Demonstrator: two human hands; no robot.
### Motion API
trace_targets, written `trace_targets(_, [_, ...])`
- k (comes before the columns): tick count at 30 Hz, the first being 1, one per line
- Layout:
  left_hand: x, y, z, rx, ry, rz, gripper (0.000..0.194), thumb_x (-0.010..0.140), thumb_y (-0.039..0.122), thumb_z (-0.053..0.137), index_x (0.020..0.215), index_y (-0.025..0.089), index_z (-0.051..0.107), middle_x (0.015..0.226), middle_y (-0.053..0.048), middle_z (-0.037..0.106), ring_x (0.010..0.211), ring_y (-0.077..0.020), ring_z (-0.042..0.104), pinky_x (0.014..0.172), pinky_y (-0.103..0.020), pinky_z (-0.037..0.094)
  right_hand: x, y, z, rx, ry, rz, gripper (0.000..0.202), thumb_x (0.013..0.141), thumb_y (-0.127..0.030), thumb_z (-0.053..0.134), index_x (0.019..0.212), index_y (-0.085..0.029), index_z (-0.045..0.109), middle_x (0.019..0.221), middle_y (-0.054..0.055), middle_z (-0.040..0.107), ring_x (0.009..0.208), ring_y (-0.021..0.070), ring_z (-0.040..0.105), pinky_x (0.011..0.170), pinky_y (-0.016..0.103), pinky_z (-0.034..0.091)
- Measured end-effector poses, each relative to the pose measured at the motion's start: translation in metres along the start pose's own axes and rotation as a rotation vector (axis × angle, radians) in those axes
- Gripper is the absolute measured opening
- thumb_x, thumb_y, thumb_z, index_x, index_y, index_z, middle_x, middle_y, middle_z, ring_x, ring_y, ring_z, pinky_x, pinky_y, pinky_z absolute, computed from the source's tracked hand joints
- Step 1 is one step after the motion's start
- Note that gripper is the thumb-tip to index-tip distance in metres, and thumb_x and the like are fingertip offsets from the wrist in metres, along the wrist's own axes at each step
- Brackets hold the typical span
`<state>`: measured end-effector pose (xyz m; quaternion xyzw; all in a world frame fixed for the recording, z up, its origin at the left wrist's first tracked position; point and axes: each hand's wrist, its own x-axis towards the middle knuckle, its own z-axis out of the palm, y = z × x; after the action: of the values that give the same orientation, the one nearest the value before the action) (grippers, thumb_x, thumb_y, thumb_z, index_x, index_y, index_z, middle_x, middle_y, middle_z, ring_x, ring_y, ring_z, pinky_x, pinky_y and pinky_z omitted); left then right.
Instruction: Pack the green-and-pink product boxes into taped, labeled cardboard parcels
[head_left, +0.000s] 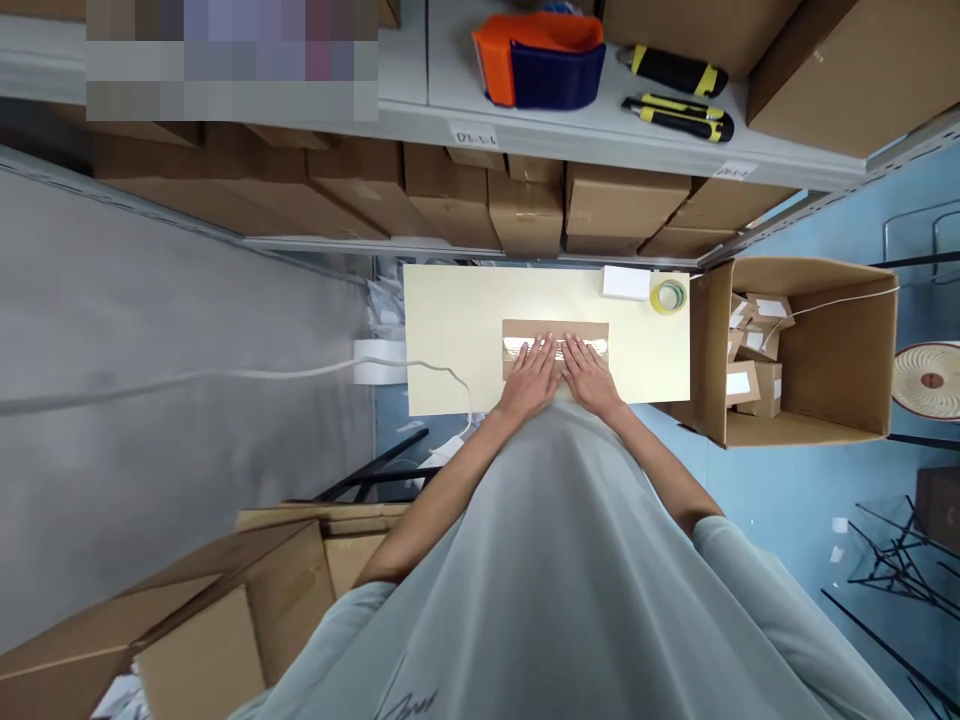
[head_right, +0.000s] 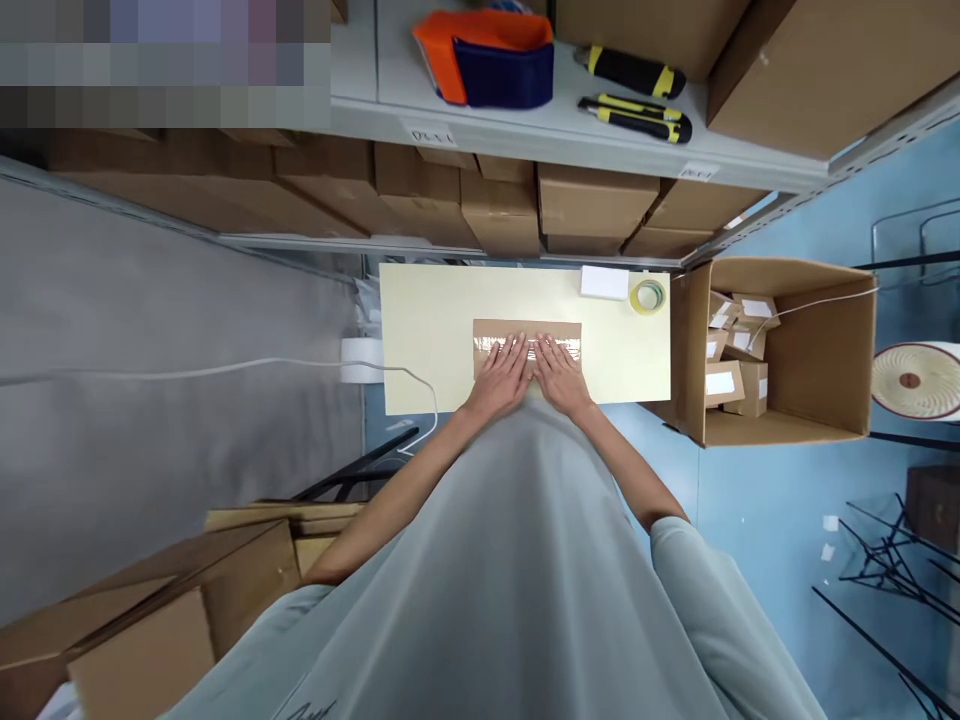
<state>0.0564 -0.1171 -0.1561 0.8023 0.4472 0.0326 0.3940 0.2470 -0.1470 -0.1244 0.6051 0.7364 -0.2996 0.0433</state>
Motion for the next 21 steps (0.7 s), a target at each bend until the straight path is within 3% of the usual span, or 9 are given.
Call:
trace_targets(2, [0.001,-0.003,0.009,0.035,-0.007,0.004,0.08,0.114,0.047,0.037,0.185,0.012,0.025,0.192,-0.013,0.02,0.181,-0.0302,0.011,0.149,-0.054,0.003,-0.002,0.004,0.013,-0.02,0.008,-0.017,0.069,0.12,-0.034,0.022,0.182,-0.004,0.03,0.191,0.014,0.02,0.181,0.0268,0.018,0.149,0.047,0.013])
trace_targets(6, [-0.003,-0.021,0.009,0.068,0.019,0.034,0.084,0.115,0.055,0.036,0.184,0.008,0.025,0.192,-0.015,0.019,0.181,-0.0305,0.01,0.149,-0.052,0.004,-0.006,0.02,0.026,-0.018,0.075,-0.017,0.069,0.121,-0.036,0.028,0.183,-0.007,0.027,0.192,0.013,0.02,0.181,0.0259,0.016,0.149,0.049,0.013])
trace_targets(11, [-0.02,-0.054,0.015,0.04,0.159,-0.04,0.092,0.115,0.063,0.039,0.184,0.006,0.022,0.192,-0.022,0.012,0.181,-0.0347,0.007,0.148,-0.058,0.009,-0.018,0.044,0.053,0.074,0.242,0.082,0.07,0.121,-0.04,0.029,0.182,-0.005,0.029,0.192,0.017,0.021,0.181,0.0282,0.015,0.149,0.052,0.013])
trace_targets(15, [-0.019,-0.07,0.031,-0.198,0.305,-0.058,0.095,0.113,0.068,0.047,0.185,0.013,0.018,0.193,-0.02,0.01,0.182,-0.0343,0.001,0.148,-0.057,0.012,-0.016,0.054,0.076,0.278,0.382,0.152,0.079,0.122,-0.051,0.027,0.186,-0.011,0.009,0.195,0.016,0.006,0.182,0.0288,0.004,0.147,0.056,0.02])
trace_targets(18, [-0.012,-0.079,0.041,-0.466,0.453,-0.174,0.101,0.108,0.073,0.058,0.186,0.021,0.019,0.194,-0.016,0.017,0.181,-0.0324,0.014,0.148,-0.048,0.017,-0.009,0.059,0.085,0.521,0.447,0.229,0.091,0.119,-0.066,0.029,0.187,-0.016,-0.006,0.195,0.014,0.002,0.182,0.0294,0.009,0.146,0.057,0.023])
trace_targets(21, [-0.007,-0.088,0.042,-0.651,0.464,-0.233,0.105,0.102,0.075,0.069,0.183,0.021,0.029,0.188,-0.018,0.035,0.176,-0.0343,0.033,0.145,-0.049,0.027,-0.003,0.064,0.087,0.735,0.448,0.282,0.102,0.114,-0.079,0.033,0.187,-0.017,0.0,0.194,0.014,0.016,0.18,0.029,0.021,0.146,0.054,0.022])
